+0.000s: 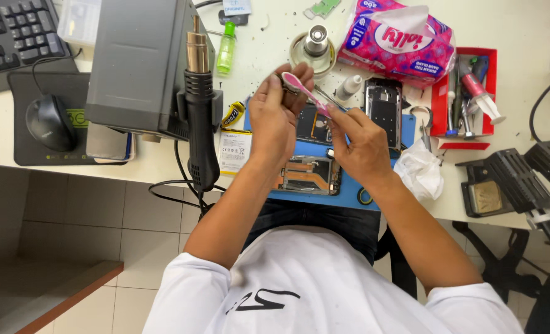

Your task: The person disassembles a smartphone, removes the battery and internal components, and cleans the motherboard with a toothbrush. The person then reassembles the phone by reconnecting cables and placing components back into the chassis.

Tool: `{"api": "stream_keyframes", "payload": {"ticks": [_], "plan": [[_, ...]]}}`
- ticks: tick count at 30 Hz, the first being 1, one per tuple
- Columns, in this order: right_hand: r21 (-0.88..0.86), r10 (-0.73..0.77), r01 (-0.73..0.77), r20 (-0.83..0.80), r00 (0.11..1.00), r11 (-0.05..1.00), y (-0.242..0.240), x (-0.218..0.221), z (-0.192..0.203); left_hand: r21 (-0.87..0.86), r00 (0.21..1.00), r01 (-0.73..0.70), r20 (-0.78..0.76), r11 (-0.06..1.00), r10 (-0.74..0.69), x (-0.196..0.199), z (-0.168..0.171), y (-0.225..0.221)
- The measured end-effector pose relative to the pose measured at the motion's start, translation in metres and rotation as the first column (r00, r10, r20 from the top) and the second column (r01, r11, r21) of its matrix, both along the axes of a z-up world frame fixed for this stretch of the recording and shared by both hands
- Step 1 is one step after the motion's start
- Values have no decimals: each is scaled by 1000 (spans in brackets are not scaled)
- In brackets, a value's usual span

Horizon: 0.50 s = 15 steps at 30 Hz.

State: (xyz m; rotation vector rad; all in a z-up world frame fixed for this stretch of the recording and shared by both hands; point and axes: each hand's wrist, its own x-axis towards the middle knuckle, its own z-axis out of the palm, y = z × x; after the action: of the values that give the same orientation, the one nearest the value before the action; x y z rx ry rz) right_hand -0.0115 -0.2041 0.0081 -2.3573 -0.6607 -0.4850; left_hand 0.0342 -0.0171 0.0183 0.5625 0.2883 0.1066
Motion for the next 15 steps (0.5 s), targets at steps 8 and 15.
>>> {"api": "stream_keyframes", "payload": {"ticks": [8, 15], "plan": [[87, -25, 22, 35, 999, 996, -13, -6, 8, 65, 999, -48, 2, 997, 48, -1, 5, 17], [151, -31, 37, -37, 999, 988, -15, -8, 16, 118, 995, -95, 13, 988, 94, 1, 0, 11]]}}
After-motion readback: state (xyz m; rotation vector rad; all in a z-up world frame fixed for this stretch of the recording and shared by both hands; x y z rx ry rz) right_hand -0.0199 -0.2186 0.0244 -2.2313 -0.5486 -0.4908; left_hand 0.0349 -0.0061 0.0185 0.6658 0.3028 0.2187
